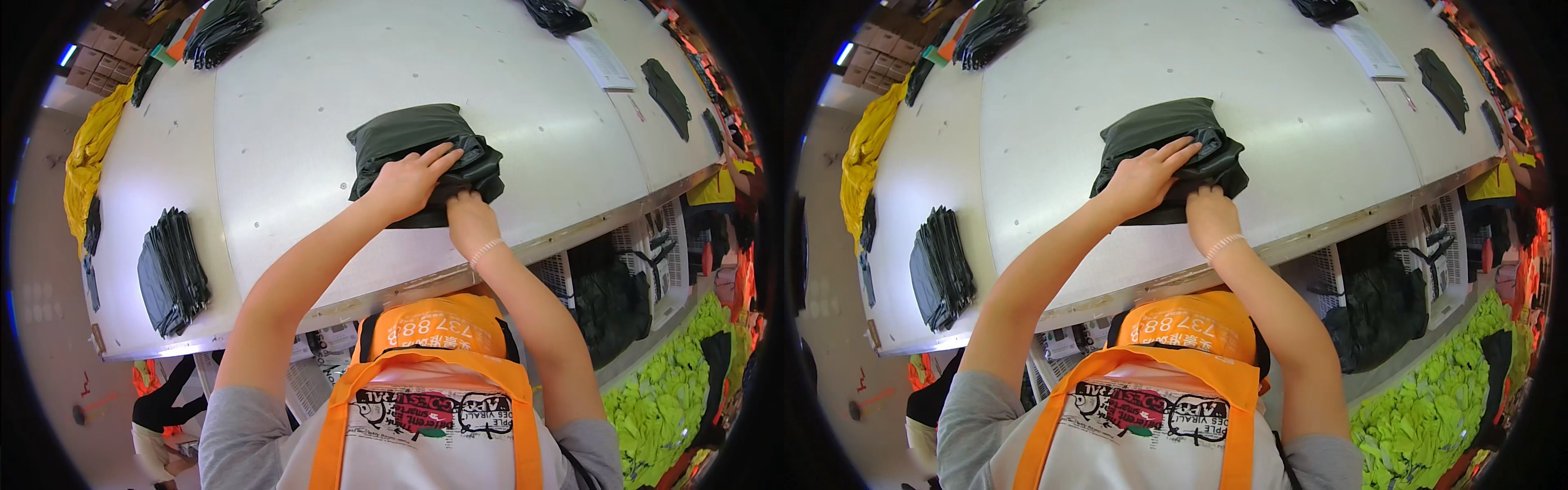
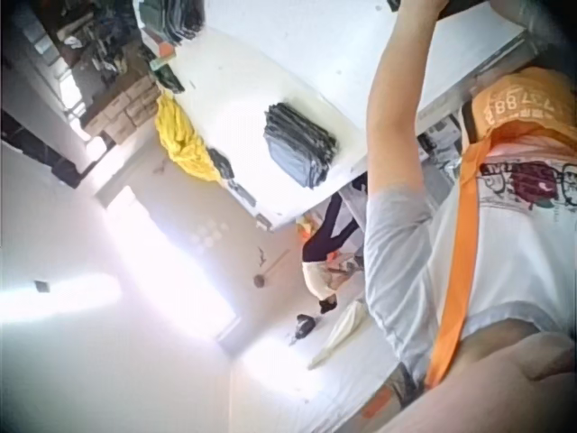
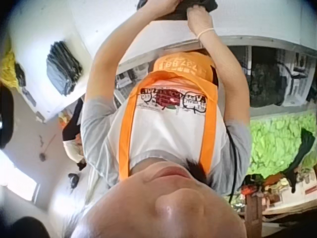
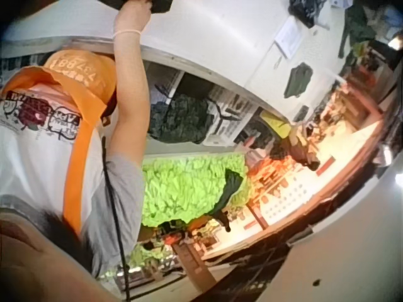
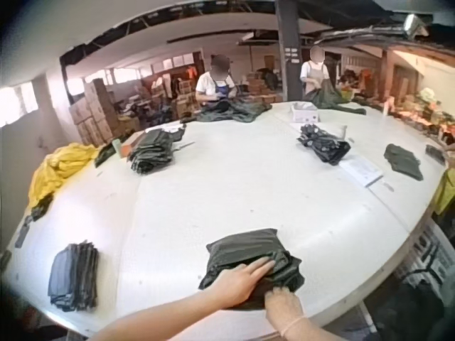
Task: The person folds a dark green jacket on a white table. They smooth the fabric, fold the sleeves inward, fold the body in half, and then fold it again into a compact rectangle. The folded jacket is placed into a white plastic basket below the table.
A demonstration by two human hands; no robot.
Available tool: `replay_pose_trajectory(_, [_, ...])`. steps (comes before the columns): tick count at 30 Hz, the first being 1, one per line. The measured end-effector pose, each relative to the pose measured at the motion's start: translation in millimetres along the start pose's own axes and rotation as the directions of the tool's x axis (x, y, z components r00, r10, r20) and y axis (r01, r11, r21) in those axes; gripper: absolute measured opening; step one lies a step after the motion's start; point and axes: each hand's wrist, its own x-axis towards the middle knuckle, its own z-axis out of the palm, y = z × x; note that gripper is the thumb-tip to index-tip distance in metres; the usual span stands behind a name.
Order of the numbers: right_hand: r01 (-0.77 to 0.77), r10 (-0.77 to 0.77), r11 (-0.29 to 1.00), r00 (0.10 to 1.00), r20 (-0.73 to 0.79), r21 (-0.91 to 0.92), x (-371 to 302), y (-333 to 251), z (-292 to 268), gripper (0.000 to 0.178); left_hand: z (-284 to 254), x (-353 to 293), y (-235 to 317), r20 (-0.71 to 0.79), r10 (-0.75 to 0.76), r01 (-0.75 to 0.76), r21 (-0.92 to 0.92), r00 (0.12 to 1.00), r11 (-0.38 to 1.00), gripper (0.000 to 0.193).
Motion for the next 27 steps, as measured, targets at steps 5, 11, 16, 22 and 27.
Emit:
replay_pose_trajectory(5, [-0.018, 0.017, 0.999, 0.999, -0.038, -0.028, -38, 53, -28, 0.008, 31, -8, 14, 0.132, 0.106, -0.126, 0.162, 0.986, 0.979, 0.057])
replay_pose_trajectory(11, [0.365, -0.365, 0.919, 0.931, 0.029, -0.147, -26, 105, -39, 0.009, 123, -8, 81, 0.281, -0.114, -0.044, 0.503, 0.953, 0.863, 0.049])
replay_pose_trajectory(16, [0.235, -0.273, 0.962, 0.863, 0.426, 0.139, -34, 77, -12, 0.026, 86, 23, 60, 0.454, -0.051, 0.037, 0.039, 0.89, 0.999, 0.058])
replay_pose_trajectory(22, [-0.081, -0.037, 0.918, 0.957, 0.287, 0.387, -61, 22, 18, 0.021, 91, 43, 41, 0.391, -0.142, 0.189, -0.084, 0.91, 0.978, 0.057])
replay_pose_trajectory(27, [-0.025, -0.043, 0.83, 0.993, 0.109, 0.556, -64, 0, 39, 0.015, 104, 44, 41, 0.243, -0.161, 0.21, -0.193, 0.957, 0.958, 0.055])
